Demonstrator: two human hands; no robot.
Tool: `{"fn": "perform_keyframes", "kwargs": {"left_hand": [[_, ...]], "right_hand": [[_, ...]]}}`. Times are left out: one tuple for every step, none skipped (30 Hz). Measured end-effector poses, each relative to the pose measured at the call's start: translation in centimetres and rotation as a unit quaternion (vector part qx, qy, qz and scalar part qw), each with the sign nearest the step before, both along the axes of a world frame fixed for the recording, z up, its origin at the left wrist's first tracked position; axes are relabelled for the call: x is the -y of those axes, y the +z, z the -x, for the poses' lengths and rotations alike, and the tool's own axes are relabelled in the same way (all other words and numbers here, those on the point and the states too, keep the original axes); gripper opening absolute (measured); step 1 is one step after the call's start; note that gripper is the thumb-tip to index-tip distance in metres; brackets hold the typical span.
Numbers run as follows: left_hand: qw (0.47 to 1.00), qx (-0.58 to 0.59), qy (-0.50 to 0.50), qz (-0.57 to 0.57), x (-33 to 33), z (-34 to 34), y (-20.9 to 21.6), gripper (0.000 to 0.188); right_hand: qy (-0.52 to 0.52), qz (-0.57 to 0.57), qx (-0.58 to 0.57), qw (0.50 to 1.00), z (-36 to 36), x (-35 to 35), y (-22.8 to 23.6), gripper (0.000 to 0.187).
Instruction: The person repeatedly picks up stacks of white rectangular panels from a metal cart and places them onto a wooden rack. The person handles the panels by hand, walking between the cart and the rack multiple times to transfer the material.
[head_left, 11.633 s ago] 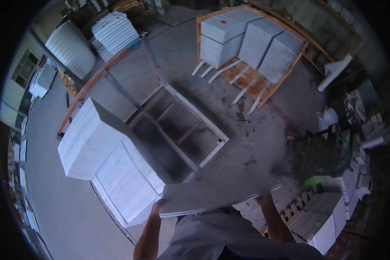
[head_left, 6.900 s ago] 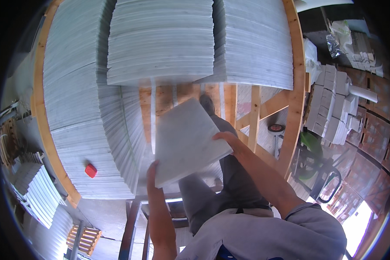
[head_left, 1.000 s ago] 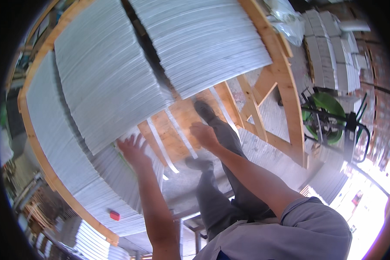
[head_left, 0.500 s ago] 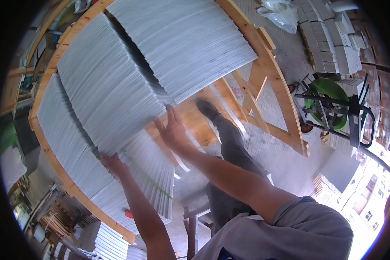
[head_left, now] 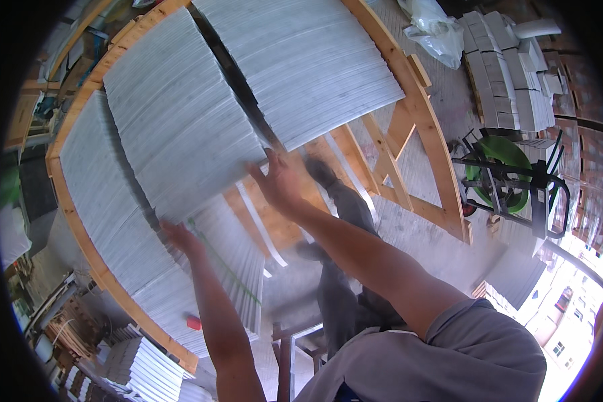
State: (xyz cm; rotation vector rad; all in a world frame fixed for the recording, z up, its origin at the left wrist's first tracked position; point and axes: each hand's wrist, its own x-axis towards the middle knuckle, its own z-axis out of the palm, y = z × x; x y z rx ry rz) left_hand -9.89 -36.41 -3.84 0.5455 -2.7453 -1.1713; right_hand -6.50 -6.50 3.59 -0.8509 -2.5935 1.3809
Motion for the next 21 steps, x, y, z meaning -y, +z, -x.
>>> {"fn": "perform_keyframes", "kwargs": {"left_hand": [[0.999,0.016,0.024,-0.024,0.1,0.3,-0.4,0.048],[0.993,0.059,0.071,-0.067,0.0,0.3,-0.5,0.05],[0.989,0.024,0.08,-0.118,-0.4,0.5,-0.1,0.052],[0.976,0.018,0.11,-0.189,-1.2,0.4,0.7,0.054],[0.959,-0.005,0.114,-0.257,-2.0,0.5,2.0,0.057],[0.949,0.053,0.153,-0.27,-2.8,0.6,3.7,0.064],[0.94,0.093,0.167,-0.281,-3.7,0.4,5.3,0.07],[0.931,0.131,0.178,-0.292,-4.6,0.2,6.7,0.076],[0.899,0.156,0.226,-0.34,-5.4,0.1,7.8,0.081],[0.863,0.176,0.272,-0.387,-6.2,0.2,8.6,0.087],[0.82,0.195,0.326,-0.428,-7.0,0.2,9.1,0.092],[0.8,0.215,0.295,-0.476,-8.0,0.0,9.4,0.094],[0.775,0.231,0.274,-0.521,-9.1,-0.3,9.6,0.096],[0.748,0.244,0.261,-0.559,-10.3,-0.6,9.7,0.098],[0.74,0.243,0.24,-0.579,-11.6,-0.7,9.8,0.098],[0.734,0.239,0.228,-0.593,-13.0,-0.7,9.7,0.098],[0.727,0.234,0.204,-0.613,-14.4,-0.3,9.7,0.098],[0.741,0.227,0.245,-0.582,-15.6,0.2,9.7,0.094],[0.753,0.217,0.274,-0.557,-16.8,0.7,9.6,0.09],[0.766,0.204,0.303,-0.529,-17.7,1.2,9.4,0.087],[0.786,0.18,0.325,-0.494,-18.6,1.5,9.1,0.084]], "right_hand": [[0.005,0.016,0.02,1.0,0.0,0.1,0.0,0.063],[0.004,0.026,0.03,0.999,0.0,0.1,0.1,0.064],[0.007,0.041,0.052,0.998,0.2,0.2,0.4,0.065],[0.002,0.051,0.065,0.997,0.3,0.2,0.7,0.065],[-0.003,0.061,0.078,0.995,0.2,0.3,1.0,0.066],[0.003,0.036,0.073,0.997,-0.1,0.2,1.4,0.067],[0.008,0.011,0.069,0.998,-0.7,0.2,1.9,0.068],[0.018,-0.001,0.101,0.995,-1.5,0.1,2.4,0.07],[0.029,0.002,0.089,0.996,-3.4,-0.2,2.9,0.067],[0.051,0.033,0.069,0.996,-5.5,-1.1,3.3,0.063],[0.076,0.068,0.068,0.992,-7.8,-2.3,3.9,0.058],[0.1,0.106,0.073,0.987,-10.1,-3.7,4.4,0.054],[0.075,0.089,0.059,0.991,-12.3,-5.6,5.1,0.048],[0.046,0.079,0.057,0.994,-14.4,-7.8,5.8,0.041],[0.016,0.021,0.01,1.0,-16.3,-10.6,6.6,0.036],[-0.045,0.015,-0.041,0.998,-17.2,-13.3,7.0,0.033],[-0.005,-0.097,-0.015,0.995,-19.3,-16.7,8.2,0.032],[-0.06,-0.135,-0.057,0.987,-19.8,-19.7,8.5,0.033],[-0.085,-0.208,-0.044,0.973,-20.5,-22.8,9.1,0.036],[-0.093,-0.29,-0.053,0.951,-20.7,-25.7,9.2,0.041],[-0.084,-0.397,-0.02,0.914,-20.8,-28.2,9.2,0.047]]}}
